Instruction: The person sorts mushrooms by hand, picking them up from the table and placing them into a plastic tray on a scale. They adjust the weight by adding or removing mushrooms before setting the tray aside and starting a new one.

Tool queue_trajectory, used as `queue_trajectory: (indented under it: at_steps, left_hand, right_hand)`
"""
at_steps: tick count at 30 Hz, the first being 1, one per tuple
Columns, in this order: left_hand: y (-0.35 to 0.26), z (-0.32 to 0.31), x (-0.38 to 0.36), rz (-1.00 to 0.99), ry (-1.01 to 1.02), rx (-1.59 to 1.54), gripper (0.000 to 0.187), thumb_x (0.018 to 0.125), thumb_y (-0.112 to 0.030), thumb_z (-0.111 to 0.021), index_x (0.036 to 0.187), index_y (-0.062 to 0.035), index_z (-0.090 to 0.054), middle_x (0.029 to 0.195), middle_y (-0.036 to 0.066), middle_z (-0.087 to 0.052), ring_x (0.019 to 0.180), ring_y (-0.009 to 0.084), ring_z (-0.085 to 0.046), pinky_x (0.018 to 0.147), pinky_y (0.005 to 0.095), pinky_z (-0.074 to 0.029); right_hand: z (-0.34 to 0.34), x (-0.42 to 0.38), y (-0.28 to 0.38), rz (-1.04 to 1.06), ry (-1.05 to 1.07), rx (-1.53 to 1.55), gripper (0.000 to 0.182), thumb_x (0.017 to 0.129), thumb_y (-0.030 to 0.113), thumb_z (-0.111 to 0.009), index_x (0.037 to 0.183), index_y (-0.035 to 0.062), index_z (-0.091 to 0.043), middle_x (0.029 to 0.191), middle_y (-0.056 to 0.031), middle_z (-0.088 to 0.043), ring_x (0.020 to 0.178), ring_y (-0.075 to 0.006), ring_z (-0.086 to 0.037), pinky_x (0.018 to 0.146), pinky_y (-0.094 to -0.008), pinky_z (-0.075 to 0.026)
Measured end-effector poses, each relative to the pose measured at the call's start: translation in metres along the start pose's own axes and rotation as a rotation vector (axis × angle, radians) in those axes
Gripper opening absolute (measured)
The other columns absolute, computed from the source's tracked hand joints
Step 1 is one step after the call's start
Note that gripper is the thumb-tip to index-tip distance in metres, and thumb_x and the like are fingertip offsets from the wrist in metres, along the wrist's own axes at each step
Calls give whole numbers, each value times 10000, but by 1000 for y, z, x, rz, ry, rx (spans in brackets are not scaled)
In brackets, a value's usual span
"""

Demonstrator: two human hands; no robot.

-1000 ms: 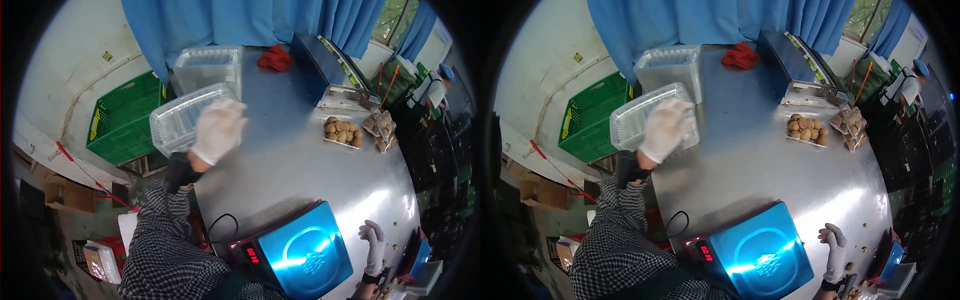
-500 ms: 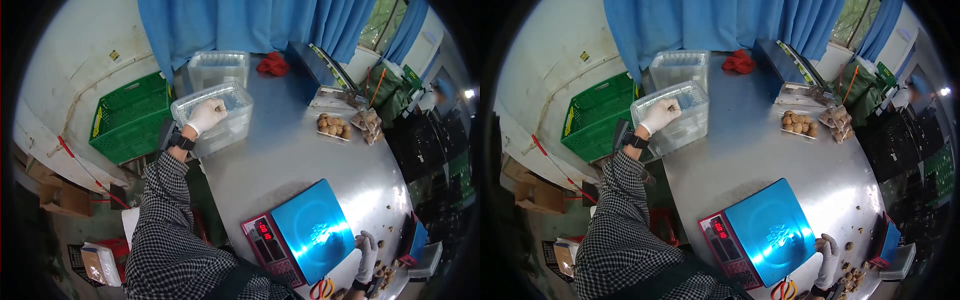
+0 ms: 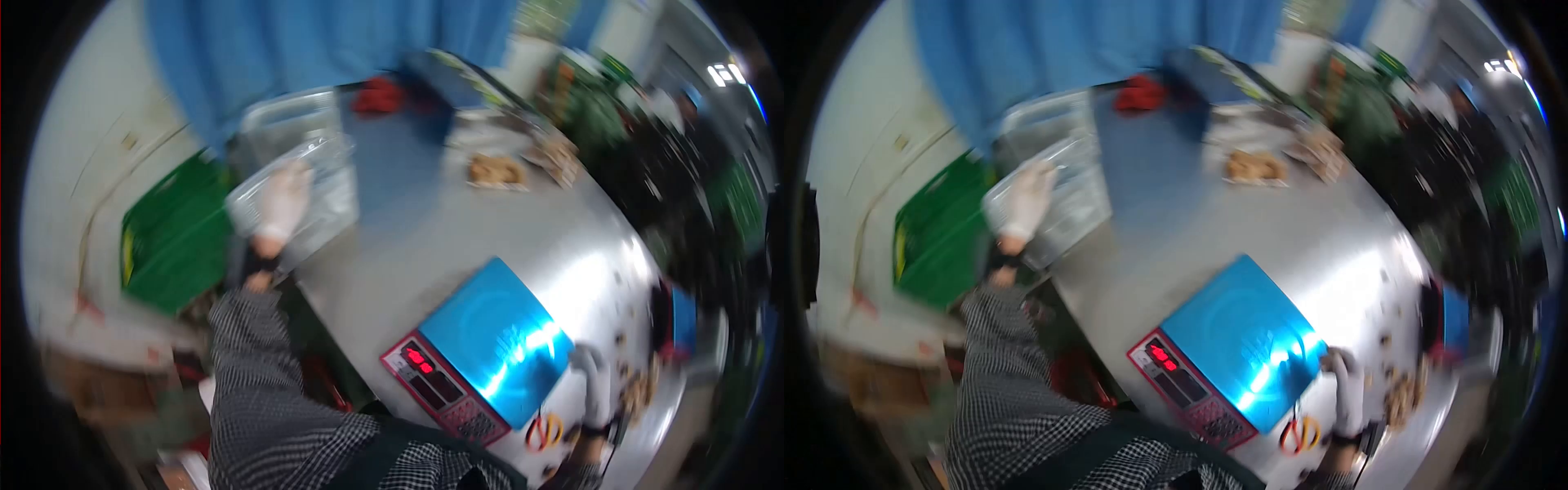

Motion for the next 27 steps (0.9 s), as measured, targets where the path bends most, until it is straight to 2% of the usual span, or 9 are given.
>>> queue_trajectory:
  at_steps: [2,3,8,17,21,23,25,26,27]
  left_hand:
    - [-62,19,8,-147,-46,88,211,946,-207,-547,1020,-30,-637,1060,171,-631,966,359,-594,854,434,-467]
    - [-105,27,14,-109,90,-131,173,939,-178,-546,972,-24,-616,1004,156,-608,925,346,-583,811,431,-461]
    - [-257,2,-35,-437,338,-485,64,901,-71,-550,869,-16,-560,853,138,-531,787,327,-543,713,402,-438]
    - [-365,-51,-160,-654,692,-531,55,824,-101,-622,830,-88,-569,821,88,-555,768,293,-584,658,390,-469]
    - [-384,-39,-153,-632,950,-531,235,771,-196,-729,924,-65,-607,887,96,-608,785,276,-625,686,349,-501]
    - [-411,-11,-102,-575,1017,-508,289,749,-199,-759,956,-51,-622,909,97,-617,772,247,-630,698,327,-505]
    - [-454,15,-42,-531,995,-580,191,789,-131,-689,938,-36,-618,864,67,-583,785,166,-584,720,289,-479]
    - [-479,22,-16,-570,945,-615,168,810,-139,-656,928,-28,-611,855,32,-575,802,136,-564,731,279,-471]
    - [-512,31,6,-549,977,-712,168,838,-170,-632,921,-25,-612,843,4,-571,795,102,-552,727,257,-466]
  right_hand:
    - [0,-10,-7,-92,-18,2,362,948,262,-556,1088,-61,-640,948,-115,-679,874,-149,-608,802,-277,-476]
    - [-3,-30,12,37,-47,-93,395,949,273,-553,1147,-62,-621,989,-127,-680,896,-158,-615,823,-283,-477]
    - [18,-62,-36,-196,-76,100,373,958,269,-539,1193,-13,-606,1023,-84,-674,926,-148,-617,844,-286,-493]
    - [145,-175,-99,-250,-495,80,352,928,259,-567,1164,9,-637,992,-68,-678,907,-122,-618,799,-255,-495]
    - [280,-243,-100,-231,-655,-39,368,931,300,-533,1128,16,-658,955,-61,-674,857,-136,-619,776,-268,-504]
    - [371,-275,-64,-185,-750,-323,339,927,325,-530,941,25,-686,845,-46,-646,745,-125,-602,676,-278,-504]
    - [473,-302,-33,-78,-896,-340,333,955,338,-509,1010,37,-642,845,-14,-622,726,-115,-572,634,-276,-472]
    - [552,-317,-29,-152,-812,-327,384,985,356,-461,1192,63,-599,1058,-59,-641,947,-140,-602,808,-298,-486]
    - [633,-315,-28,92,-634,-675,407,997,357,-439,1264,75,-561,1181,-75,-604,1077,-153,-561,908,-312,-449]
Point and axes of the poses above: each hand's wrist, its own x-axis towards the middle knuckle, its own z-axis out of the back of the hand, y = z × x, the point moved 3 cm from there along x, towards the middle knuckle
